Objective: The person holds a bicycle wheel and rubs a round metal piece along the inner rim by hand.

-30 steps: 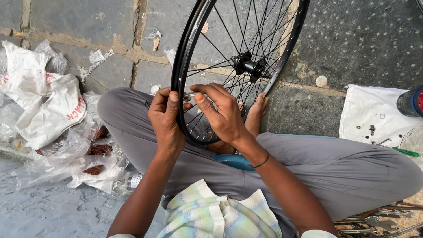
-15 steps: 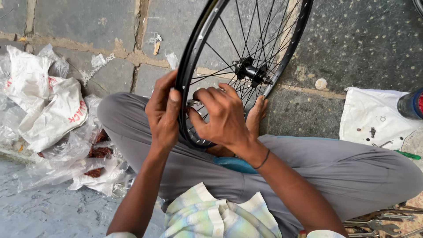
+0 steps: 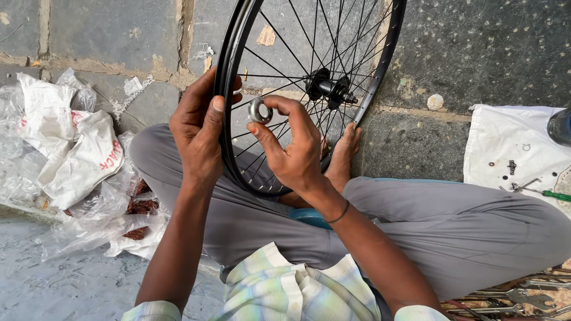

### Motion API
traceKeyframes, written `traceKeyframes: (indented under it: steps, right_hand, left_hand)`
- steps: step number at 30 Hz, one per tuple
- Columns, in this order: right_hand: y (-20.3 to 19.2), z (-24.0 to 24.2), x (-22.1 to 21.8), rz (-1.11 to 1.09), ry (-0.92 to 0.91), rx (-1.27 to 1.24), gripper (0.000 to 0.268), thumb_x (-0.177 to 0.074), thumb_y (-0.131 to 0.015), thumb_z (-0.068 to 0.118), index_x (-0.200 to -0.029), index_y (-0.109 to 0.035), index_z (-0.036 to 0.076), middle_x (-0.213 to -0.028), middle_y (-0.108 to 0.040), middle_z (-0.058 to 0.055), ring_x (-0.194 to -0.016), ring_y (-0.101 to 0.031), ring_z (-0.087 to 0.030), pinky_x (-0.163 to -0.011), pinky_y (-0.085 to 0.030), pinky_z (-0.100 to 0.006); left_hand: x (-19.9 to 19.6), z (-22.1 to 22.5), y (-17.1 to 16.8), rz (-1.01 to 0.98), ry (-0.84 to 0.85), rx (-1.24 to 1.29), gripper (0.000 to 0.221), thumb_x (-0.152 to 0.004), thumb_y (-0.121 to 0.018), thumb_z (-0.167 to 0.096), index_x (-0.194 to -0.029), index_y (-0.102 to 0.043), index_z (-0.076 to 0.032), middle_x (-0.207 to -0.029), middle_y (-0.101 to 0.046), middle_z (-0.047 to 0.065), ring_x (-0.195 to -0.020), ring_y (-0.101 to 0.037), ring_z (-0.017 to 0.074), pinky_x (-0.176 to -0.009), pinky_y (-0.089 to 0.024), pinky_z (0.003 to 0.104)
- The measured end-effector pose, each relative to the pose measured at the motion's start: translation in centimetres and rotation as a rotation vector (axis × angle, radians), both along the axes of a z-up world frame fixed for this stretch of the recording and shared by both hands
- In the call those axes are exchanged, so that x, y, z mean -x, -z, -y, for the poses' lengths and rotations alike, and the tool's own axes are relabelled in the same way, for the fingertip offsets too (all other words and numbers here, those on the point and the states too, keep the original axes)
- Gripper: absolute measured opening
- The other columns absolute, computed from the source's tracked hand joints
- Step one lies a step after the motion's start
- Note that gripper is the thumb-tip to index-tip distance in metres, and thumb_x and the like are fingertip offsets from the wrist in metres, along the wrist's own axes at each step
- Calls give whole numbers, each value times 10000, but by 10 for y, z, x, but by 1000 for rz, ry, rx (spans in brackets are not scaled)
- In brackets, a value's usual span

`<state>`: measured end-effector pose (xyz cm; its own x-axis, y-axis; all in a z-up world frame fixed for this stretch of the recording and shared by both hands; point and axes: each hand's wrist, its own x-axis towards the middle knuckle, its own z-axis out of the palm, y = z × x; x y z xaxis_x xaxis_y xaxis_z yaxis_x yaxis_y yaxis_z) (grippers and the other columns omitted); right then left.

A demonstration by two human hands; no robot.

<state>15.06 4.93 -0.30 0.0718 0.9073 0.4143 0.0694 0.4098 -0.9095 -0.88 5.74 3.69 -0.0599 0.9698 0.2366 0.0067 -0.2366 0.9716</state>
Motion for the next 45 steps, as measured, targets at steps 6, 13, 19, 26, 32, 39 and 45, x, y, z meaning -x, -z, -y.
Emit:
traceKeyframes:
  steps: [6, 13, 19, 26, 32, 39, 45]
  right_hand:
    - [15, -28, 5, 82, -98, 25, 291, -976, -788, 173, -1239, -702, 85, -1246, -737, -100, -1212, -714, -244, -1058, -574, -355]
    - [23, -42, -7, -298, -707, 218, 421, -1016, -656, 237, -1385, -624, 38, -1276, -675, -93, -1179, -663, -206, -997, -550, -358]
    - [22, -42, 15, -255, -502, 110, 307, -978, -704, 96, -1271, -632, 36, -1229, -646, -57, -1098, -648, -174, -899, -554, -328]
    - [18, -38, 0, -636, -698, 250, 262, -867, -628, -64, -1117, -692, -16, -1203, -669, -87, -1034, -616, -199, -863, -534, -289]
    - [11, -36, 14, 93, -189, -181, 386, -836, -634, -107, -1218, -583, -77, -1098, -651, -163, -983, -739, -278, -779, -614, -312]
    - [7, -25, 11, 222, -57, -423, 392, -867, -757, -21, -1160, -498, -40, -1136, -655, -239, -1048, -722, -386, -860, -629, -381]
    - [20, -33, 18, 313, 13, -560, 328, -957, -768, 61, -1093, -476, -1, -1159, -636, -253, -1008, -733, -364, -883, -652, -371]
  left_hand:
    - [-5, 7, -2, -65, -42, 56, 541, -1101, -595, -315, -1518, -465, 3, -1419, -633, 141, -1345, -634, 216, -1081, -571, 367]
    - [1, 7, 13, -63, -132, 18, 502, -1098, -636, -315, -1465, -549, 16, -1313, -664, 119, -1181, -679, 169, -1044, -582, 329]
    - [4, 15, 23, -63, -289, 102, 319, -1119, -730, -250, -1064, -646, 53, -921, -635, 71, -823, -566, 99, -754, -451, 239]
    - [-6, 20, 22, -25, -410, 157, 292, -1053, -724, -266, -979, -654, 8, -878, -673, 58, -782, -588, 96, -717, -457, 251]
    - [-8, 17, 14, 105, -190, 128, 354, -1012, -721, -299, -1138, -696, 30, -1037, -717, 63, -932, -652, 111, -846, -514, 253]
    - [-2, 17, 6, 222, -51, 245, 405, -976, -700, -326, -1169, -702, 30, -1055, -704, 12, -920, -688, 126, -831, -546, 254]
    - [-2, 12, 4, 89, -73, 160, 377, -1078, -694, -292, -1210, -714, 60, -1041, -676, 26, -923, -591, 84, -814, -469, 230]
